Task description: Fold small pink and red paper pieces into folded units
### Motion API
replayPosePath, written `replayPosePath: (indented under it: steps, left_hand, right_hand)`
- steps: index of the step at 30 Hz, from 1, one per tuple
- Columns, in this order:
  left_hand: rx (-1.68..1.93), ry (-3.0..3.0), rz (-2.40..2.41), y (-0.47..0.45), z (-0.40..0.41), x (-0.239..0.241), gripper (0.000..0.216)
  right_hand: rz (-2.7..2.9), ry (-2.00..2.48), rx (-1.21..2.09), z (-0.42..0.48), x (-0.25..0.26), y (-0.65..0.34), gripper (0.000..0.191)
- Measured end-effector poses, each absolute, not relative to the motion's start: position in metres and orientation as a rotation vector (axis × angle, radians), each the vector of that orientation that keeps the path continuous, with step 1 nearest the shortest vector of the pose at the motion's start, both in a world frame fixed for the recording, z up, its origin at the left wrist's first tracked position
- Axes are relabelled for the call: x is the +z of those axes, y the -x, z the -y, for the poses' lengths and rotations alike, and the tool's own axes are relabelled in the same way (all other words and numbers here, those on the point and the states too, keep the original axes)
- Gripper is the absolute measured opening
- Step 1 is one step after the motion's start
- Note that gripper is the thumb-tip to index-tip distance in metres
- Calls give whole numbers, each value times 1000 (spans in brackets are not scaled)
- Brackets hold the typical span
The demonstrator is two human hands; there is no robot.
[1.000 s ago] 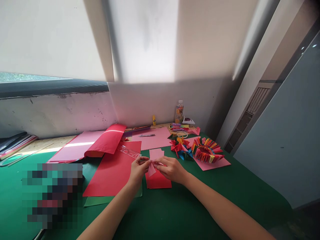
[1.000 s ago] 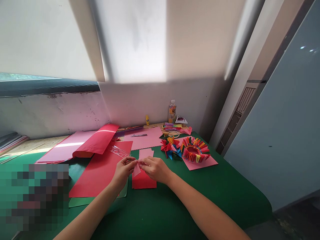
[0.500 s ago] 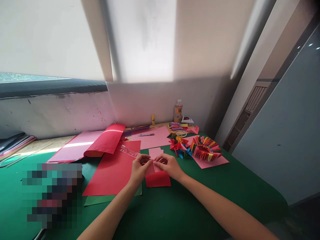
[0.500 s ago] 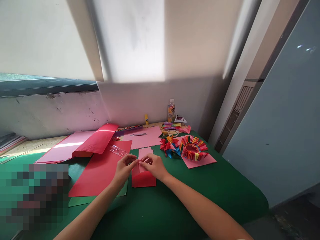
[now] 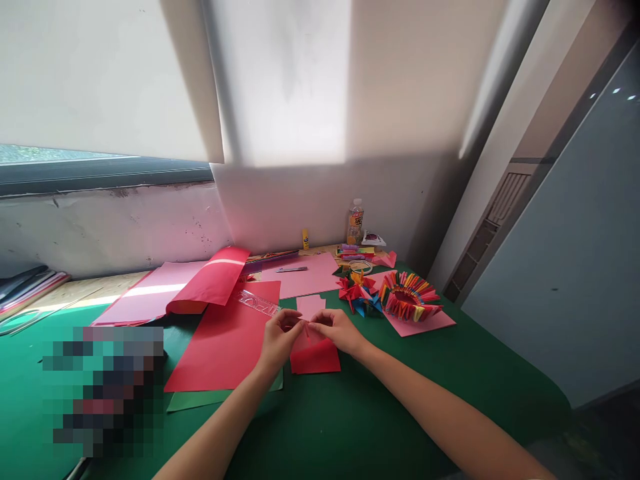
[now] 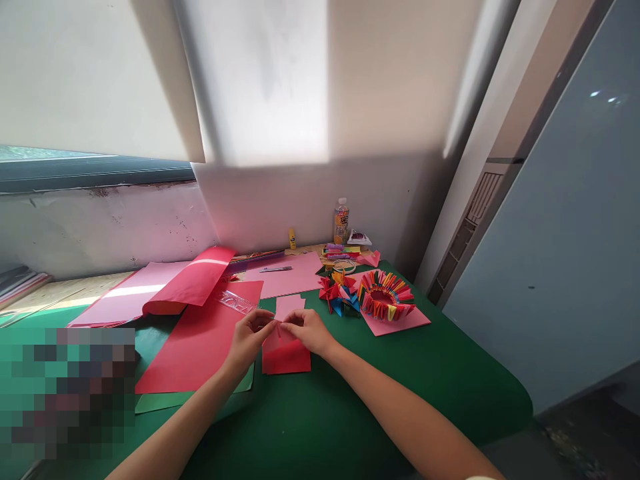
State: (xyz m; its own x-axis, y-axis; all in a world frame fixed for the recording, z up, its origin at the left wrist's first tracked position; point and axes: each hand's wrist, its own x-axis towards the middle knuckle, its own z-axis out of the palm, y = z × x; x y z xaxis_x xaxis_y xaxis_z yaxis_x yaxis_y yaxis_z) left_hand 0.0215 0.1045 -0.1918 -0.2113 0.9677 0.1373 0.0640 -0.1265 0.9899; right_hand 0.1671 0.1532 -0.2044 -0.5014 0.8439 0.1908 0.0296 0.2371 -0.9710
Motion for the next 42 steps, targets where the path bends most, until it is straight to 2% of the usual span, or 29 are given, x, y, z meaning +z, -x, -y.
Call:
replayPosePath:
  steps: [9, 20, 33, 42]
  left_hand:
    - [1453, -1257, -1354, -23, -105, -191, 20]
    - [1416, -1227, -1287, -23, -103, -190, 25]
    - [1520, -1125, -1334, -19, -105, -189, 34]
    - [1520, -1105, -1335, -20, -103, -187, 33]
  right_hand:
    - [1790, 832, 1326, -153, -204, -168, 20]
    - [1695, 778, 1413, -152, -202, -168, 31]
    - [1872, 779, 1424, -153, -202, -171, 35]
    - [2059, 861, 1110, -150, -199, -173, 30]
